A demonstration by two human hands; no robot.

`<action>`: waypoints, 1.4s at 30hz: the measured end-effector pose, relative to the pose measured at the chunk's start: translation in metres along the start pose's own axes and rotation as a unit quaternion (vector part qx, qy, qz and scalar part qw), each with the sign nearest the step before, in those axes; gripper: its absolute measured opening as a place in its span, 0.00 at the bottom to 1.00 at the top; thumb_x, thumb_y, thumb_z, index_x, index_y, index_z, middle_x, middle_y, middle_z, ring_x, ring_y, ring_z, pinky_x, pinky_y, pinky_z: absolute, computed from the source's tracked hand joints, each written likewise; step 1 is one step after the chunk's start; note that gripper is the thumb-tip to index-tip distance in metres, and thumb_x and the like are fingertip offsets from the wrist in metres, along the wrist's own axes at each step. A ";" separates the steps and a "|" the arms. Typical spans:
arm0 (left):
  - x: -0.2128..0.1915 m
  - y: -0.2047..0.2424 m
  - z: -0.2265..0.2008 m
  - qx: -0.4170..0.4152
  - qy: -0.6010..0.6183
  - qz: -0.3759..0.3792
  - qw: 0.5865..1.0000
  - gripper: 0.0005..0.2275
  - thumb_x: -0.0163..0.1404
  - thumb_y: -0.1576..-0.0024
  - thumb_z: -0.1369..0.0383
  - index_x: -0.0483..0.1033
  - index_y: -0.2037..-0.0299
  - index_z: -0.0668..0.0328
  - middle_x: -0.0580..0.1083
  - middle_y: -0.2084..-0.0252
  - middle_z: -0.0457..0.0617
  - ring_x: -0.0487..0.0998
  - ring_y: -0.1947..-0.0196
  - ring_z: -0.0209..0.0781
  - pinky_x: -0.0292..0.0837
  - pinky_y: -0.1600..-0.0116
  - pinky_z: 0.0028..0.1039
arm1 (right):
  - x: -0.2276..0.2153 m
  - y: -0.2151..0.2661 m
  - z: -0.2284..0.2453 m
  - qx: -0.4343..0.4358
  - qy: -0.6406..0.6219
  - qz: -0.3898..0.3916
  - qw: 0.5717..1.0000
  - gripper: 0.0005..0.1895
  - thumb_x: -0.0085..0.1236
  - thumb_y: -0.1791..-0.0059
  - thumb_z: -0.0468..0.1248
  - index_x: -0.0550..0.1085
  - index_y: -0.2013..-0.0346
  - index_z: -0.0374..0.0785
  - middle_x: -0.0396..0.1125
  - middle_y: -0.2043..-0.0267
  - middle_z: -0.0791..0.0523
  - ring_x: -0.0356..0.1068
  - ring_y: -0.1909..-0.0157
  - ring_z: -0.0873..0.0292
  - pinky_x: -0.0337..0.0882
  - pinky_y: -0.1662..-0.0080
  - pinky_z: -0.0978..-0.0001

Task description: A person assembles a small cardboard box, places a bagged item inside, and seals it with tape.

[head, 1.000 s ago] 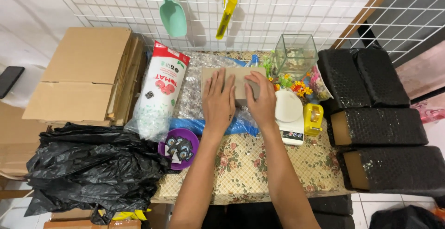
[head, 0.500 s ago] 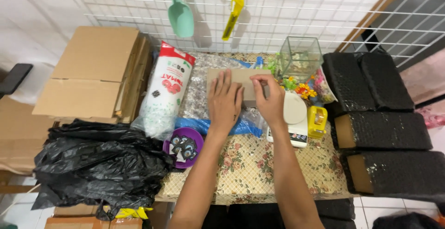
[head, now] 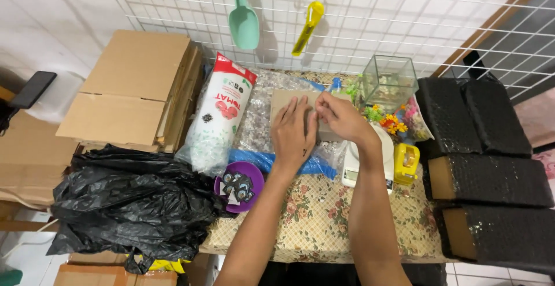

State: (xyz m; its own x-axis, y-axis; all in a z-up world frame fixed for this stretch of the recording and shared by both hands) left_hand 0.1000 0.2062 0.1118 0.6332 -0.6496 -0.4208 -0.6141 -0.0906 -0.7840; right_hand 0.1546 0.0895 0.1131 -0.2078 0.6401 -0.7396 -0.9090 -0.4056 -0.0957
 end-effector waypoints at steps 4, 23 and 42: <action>-0.005 -0.003 -0.003 0.007 -0.007 0.000 1.000 0.12 0.48 0.36 0.64 0.77 0.48 0.59 0.82 0.57 0.51 0.79 0.44 0.47 0.67 0.38 0.33 | 0.004 -0.003 -0.016 0.008 0.013 0.017 1.000 0.04 0.46 0.42 0.38 0.69 0.59 0.44 0.73 0.71 0.50 0.74 0.60 0.45 0.71 0.54 0.50; -0.005 -0.001 -0.002 -0.033 0.000 0.012 0.999 0.05 0.46 0.34 0.65 0.73 0.59 0.52 0.79 0.46 0.48 0.76 0.40 0.40 0.61 0.36 0.34 | -0.004 0.000 -0.013 0.023 -0.014 -0.105 0.994 0.04 0.55 0.46 0.38 0.76 0.63 0.44 0.72 0.73 0.57 0.72 0.68 0.55 0.70 0.63 0.64; -0.008 0.000 -0.001 0.002 -0.021 -0.015 1.000 0.03 0.43 0.39 0.71 0.70 0.61 0.52 0.80 0.49 0.50 0.79 0.44 0.40 0.66 0.37 0.31 | 0.022 -0.043 -0.064 0.113 0.094 0.046 0.988 0.08 0.56 0.50 0.41 0.78 0.63 0.41 0.76 0.66 0.49 0.75 0.52 0.39 0.72 0.51 0.46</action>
State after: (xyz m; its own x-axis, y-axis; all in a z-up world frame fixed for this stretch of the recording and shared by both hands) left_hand 0.0946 0.2109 0.1155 0.6703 -0.6144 -0.4162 -0.5930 -0.1064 -0.7981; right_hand 0.2124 0.0797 0.0584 -0.2418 0.4664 -0.8509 -0.9511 -0.2874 0.1127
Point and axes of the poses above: each hand's wrist, its own y-axis away from the middle knuckle, its own x-axis out of the palm, z = x × y, the point moved 10 cm from there along -y, towards the middle knuckle
